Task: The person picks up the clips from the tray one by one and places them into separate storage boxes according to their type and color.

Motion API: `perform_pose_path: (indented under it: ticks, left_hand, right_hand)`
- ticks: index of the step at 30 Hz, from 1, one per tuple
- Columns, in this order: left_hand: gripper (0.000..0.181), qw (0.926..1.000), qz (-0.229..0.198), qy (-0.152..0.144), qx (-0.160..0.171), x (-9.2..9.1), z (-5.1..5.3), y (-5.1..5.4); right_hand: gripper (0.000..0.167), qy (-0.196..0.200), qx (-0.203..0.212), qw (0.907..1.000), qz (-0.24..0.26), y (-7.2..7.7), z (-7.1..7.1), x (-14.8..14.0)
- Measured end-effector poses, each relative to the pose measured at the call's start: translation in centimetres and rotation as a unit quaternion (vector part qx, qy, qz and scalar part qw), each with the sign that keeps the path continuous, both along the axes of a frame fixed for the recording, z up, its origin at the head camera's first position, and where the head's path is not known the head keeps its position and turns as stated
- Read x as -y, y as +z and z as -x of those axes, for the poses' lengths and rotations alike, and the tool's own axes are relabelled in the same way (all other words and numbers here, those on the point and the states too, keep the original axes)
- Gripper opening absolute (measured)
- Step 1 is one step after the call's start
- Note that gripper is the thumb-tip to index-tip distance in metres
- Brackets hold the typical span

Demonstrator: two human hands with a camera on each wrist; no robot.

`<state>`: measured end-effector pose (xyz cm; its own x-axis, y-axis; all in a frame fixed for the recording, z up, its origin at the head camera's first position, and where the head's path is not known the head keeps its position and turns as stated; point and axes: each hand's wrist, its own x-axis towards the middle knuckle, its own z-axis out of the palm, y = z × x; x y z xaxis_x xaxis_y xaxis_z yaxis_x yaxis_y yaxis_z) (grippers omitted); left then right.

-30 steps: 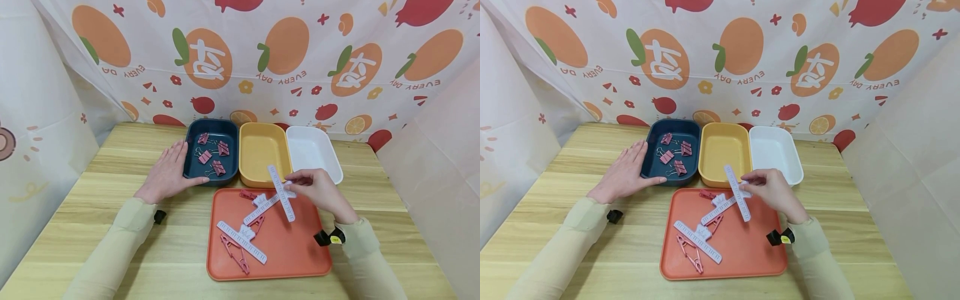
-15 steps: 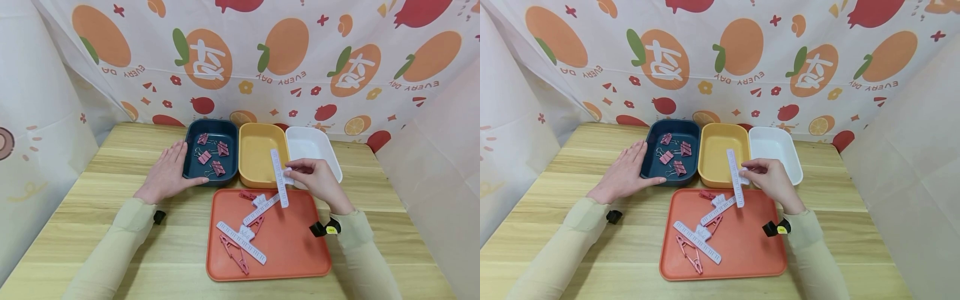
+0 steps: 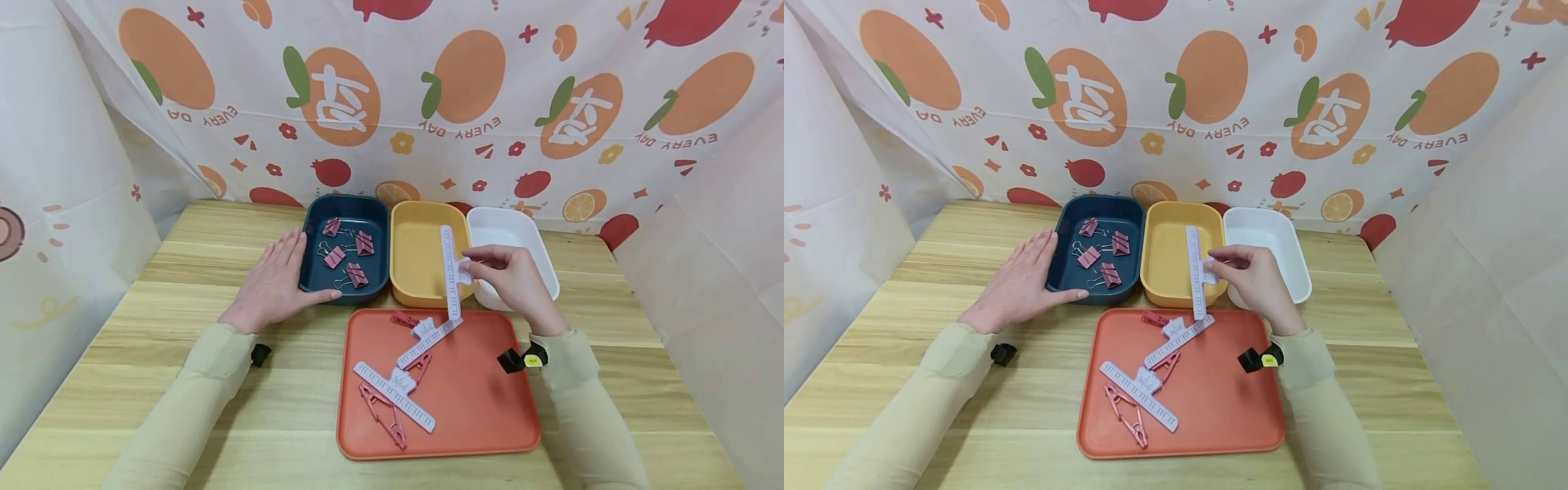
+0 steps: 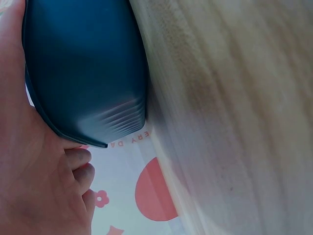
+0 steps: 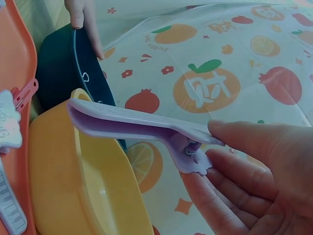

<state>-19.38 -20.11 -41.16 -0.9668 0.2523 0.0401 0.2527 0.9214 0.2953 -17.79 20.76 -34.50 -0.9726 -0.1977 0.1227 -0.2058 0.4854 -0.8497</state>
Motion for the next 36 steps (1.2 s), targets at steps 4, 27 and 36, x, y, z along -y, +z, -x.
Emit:
perform_pose_path:
  ticks: [4,27,36]
  left_hand:
    - [0.134,1.0000,-0.001,-0.002,0.000,0.0,0.0,0.0]
    - [0.134,1.0000,-0.004,0.000,0.000,0.0,0.1,0.1]
    - [0.134,1.0000,-0.004,-0.002,0.005,0.0,0.1,0.1]
  right_hand:
    - [0.030,-0.005,0.006,0.9999,0.013,0.1,0.7,0.2]
    - [0.035,-0.047,0.065,0.9964,0.029,0.8,4.9,2.8]
    - [0.031,-0.061,0.101,0.9925,0.032,-0.1,7.6,4.2]
